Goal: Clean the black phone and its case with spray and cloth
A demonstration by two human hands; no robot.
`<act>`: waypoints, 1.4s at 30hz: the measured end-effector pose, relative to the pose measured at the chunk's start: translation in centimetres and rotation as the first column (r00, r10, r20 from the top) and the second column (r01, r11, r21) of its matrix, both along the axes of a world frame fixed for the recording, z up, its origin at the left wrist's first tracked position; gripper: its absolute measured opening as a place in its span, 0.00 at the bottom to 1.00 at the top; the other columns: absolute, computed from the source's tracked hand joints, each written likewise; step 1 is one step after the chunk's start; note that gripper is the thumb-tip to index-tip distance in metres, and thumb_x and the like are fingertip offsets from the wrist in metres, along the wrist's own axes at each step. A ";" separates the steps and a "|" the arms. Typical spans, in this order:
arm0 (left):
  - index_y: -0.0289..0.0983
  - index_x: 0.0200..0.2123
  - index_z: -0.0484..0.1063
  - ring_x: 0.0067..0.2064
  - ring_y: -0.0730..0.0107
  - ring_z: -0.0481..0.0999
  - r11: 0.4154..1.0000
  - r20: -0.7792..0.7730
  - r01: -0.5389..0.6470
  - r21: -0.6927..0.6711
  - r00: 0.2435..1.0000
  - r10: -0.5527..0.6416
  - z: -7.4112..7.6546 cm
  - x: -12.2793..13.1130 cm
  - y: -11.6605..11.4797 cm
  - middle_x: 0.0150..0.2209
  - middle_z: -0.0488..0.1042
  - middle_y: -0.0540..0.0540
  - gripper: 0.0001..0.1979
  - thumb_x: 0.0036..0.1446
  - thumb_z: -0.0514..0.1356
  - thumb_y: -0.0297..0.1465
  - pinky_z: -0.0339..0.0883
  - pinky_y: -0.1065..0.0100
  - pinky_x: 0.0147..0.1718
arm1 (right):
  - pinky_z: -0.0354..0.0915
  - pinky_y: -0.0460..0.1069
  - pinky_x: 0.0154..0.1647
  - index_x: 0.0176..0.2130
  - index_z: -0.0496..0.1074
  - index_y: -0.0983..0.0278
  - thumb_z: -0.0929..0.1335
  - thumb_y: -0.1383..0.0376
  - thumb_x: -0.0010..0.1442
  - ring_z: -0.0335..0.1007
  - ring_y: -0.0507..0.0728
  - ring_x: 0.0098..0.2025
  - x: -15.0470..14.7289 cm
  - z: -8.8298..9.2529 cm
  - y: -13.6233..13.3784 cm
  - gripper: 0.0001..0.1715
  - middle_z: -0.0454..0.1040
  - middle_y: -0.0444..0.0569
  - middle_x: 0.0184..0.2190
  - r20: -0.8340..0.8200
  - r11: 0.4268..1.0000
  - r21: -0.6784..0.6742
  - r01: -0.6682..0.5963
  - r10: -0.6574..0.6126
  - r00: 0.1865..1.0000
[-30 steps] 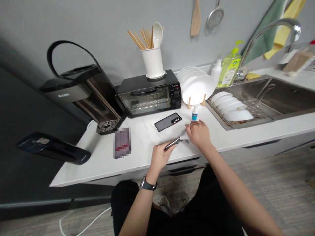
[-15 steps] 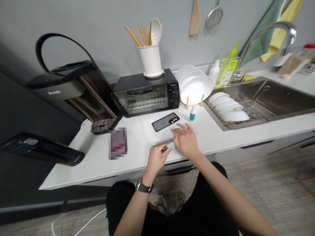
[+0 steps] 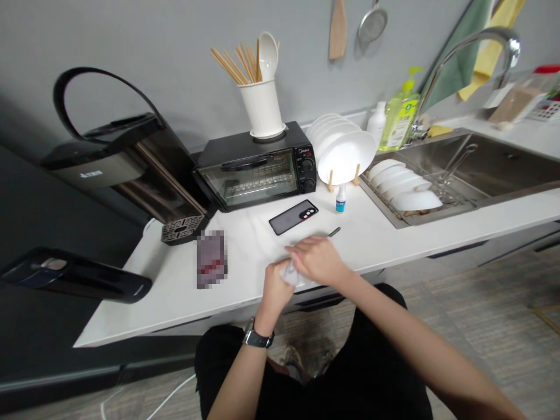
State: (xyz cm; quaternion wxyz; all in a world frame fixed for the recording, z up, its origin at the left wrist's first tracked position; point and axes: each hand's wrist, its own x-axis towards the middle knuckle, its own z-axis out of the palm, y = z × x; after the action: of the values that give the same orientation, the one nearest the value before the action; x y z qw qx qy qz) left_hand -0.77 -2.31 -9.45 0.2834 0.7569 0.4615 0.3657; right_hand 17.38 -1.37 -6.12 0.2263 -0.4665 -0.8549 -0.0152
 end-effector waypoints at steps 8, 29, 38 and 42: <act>0.34 0.20 0.73 0.22 0.72 0.69 1.000 0.012 0.004 0.027 1.000 -0.004 -0.5 0.0 0.1 0.20 0.75 0.48 0.15 0.60 0.60 0.28 0.59 0.72 0.24 | 0.62 0.55 0.57 0.47 0.80 0.66 0.61 0.66 0.72 0.77 0.60 0.44 -1.4 0.1 -0.3 0.19 0.83 0.53 0.41 -0.041 0.998 0.060 0.034 -0.031 0.999; 0.34 0.22 0.76 0.23 0.74 0.69 0.982 0.255 -0.186 -0.015 0.949 0.184 0.6 1.7 -1.6 0.19 0.71 0.53 0.17 0.59 0.67 0.37 0.62 0.73 0.25 | 0.62 0.57 0.65 0.44 0.84 0.62 0.52 0.61 0.76 0.81 0.61 0.46 3.4 -0.4 1.3 0.34 0.85 0.52 0.41 -0.297 0.932 -0.128 0.338 -0.362 0.884; 0.32 0.37 0.84 0.34 0.64 0.82 0.975 0.561 -0.177 -0.135 0.798 0.222 3.8 4.7 -1.9 0.33 0.84 0.44 0.12 0.56 0.70 0.36 0.76 0.69 0.35 | 0.72 0.56 0.49 0.36 0.84 0.62 0.49 0.37 0.71 0.81 0.64 0.40 0.6 -2.3 0.0 0.50 0.84 0.54 0.33 -0.752 0.905 -0.420 0.070 -0.389 0.531; 0.35 0.41 0.84 0.36 0.63 0.83 0.984 0.430 -0.178 -0.031 0.886 0.174 4.5 4.7 -1.4 0.37 0.85 0.45 0.12 0.60 0.67 0.36 0.76 0.68 0.37 | 0.73 0.54 0.44 0.37 0.83 0.64 0.45 0.37 0.71 0.80 0.63 0.36 -0.7 -0.6 -0.2 0.53 0.83 0.55 0.30 -0.781 0.907 -0.420 0.036 -0.382 0.494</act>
State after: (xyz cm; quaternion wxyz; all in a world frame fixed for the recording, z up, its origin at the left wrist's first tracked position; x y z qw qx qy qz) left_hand 3.90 -3.73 -4.97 0.3405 0.6136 0.4523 0.5504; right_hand 16.68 -1.59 -6.71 0.5237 -0.5477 -0.5580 0.3382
